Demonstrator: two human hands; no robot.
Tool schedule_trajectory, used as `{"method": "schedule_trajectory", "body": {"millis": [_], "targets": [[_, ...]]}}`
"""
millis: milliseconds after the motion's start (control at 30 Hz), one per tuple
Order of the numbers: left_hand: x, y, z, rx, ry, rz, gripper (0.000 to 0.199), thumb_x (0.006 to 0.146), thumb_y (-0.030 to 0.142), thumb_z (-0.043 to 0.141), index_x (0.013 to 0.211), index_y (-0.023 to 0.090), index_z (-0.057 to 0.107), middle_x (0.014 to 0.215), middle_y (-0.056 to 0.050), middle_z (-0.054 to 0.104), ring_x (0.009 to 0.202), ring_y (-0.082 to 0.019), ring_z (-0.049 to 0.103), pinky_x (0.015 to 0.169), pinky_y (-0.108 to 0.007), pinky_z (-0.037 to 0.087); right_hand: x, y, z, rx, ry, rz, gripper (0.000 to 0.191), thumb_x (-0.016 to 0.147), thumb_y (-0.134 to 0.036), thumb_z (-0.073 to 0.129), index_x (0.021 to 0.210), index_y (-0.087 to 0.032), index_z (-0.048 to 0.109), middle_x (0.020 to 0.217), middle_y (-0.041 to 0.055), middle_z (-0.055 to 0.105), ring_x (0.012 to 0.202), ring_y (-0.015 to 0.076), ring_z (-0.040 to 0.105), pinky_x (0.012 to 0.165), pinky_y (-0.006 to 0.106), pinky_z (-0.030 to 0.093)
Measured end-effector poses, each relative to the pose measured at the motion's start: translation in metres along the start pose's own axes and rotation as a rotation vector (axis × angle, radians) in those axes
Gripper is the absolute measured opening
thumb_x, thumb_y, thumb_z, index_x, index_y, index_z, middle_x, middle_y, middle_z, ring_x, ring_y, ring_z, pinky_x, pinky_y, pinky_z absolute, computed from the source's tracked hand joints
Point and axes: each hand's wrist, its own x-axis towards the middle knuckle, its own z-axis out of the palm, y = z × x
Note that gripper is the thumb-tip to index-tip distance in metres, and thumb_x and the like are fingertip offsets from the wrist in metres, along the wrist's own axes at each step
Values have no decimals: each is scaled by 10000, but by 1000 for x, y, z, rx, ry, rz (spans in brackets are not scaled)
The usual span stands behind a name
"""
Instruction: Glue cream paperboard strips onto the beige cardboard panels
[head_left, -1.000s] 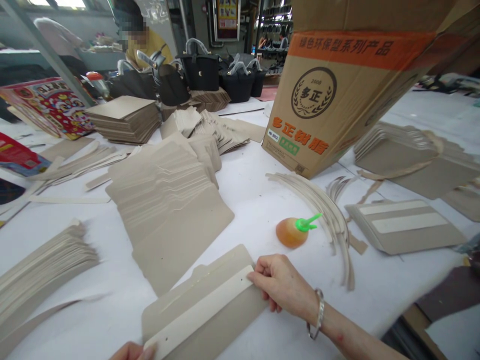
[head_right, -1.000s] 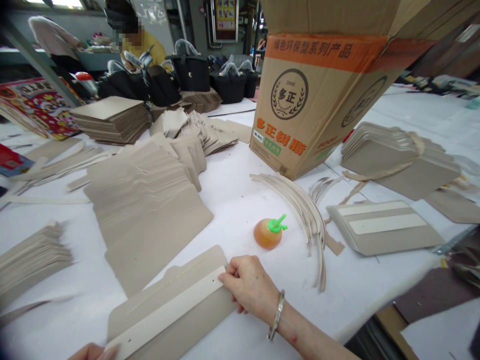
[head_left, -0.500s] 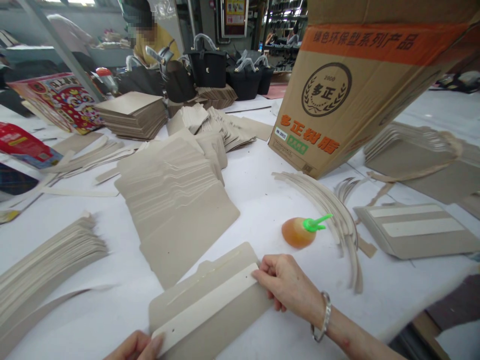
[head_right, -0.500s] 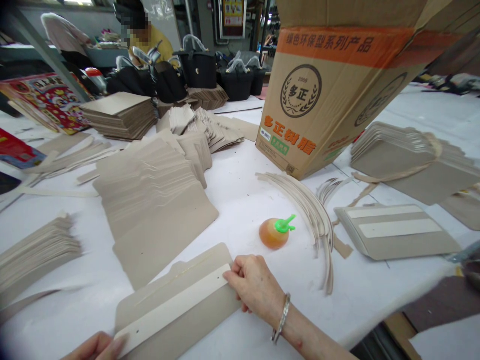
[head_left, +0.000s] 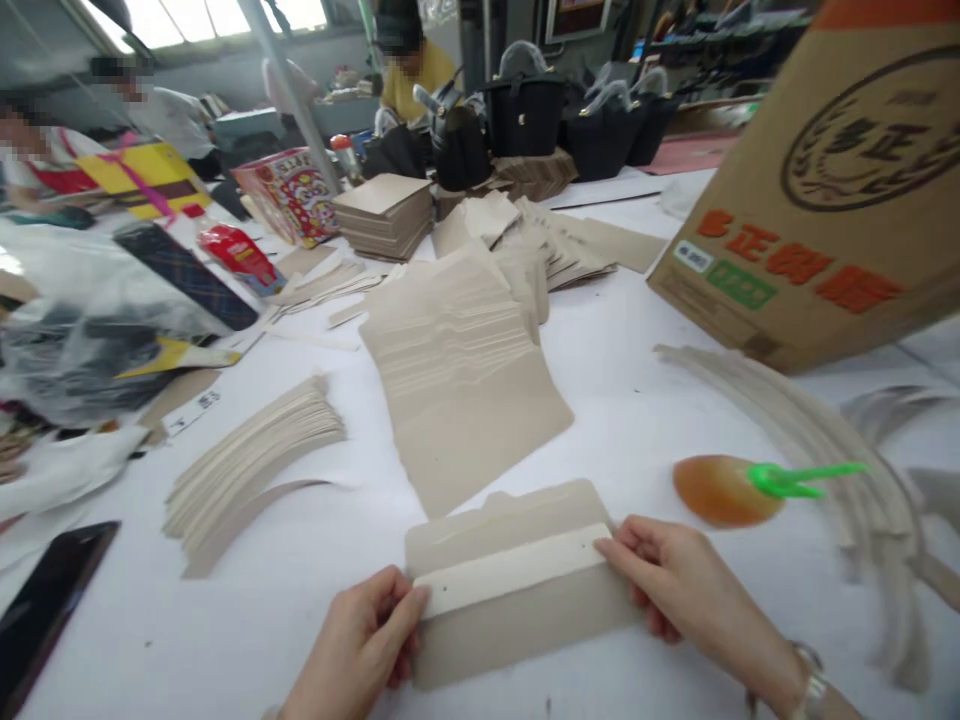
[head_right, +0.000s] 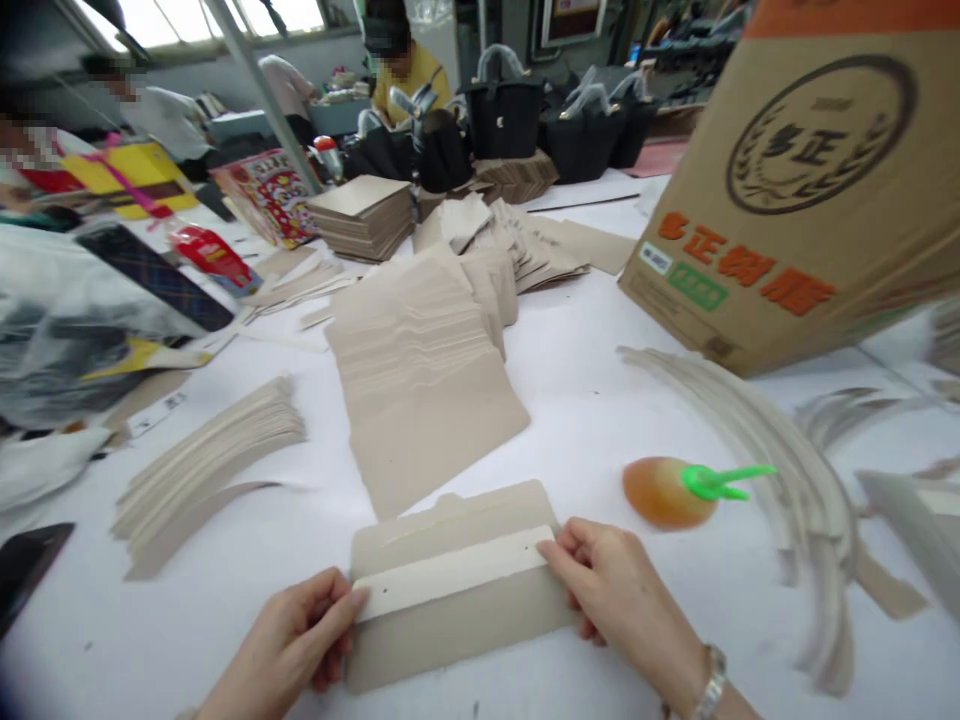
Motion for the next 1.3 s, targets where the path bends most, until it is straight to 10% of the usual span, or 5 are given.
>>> {"method": "schedule_trajectory", "body": {"millis": [600,1300], "targets": [[-3,7,2,71,102,39,351,819,522,456,639,220,454,492,33,536,416,-132,530,413,-230,365,3,9,0,-46,-37,37,434,799,-602,461,597,-219,438,477,-26,532,355,119,531,333,194,371],[-1,-3,5,314,109,79,397,858,579,349,638,253,406,412,63,489,369,-130,484,433,-232,358,-6,-10,3,4,22,19,266,832,-391,458,644,-206,431,477,-58,511,316,80,490,291,143,318]]}}
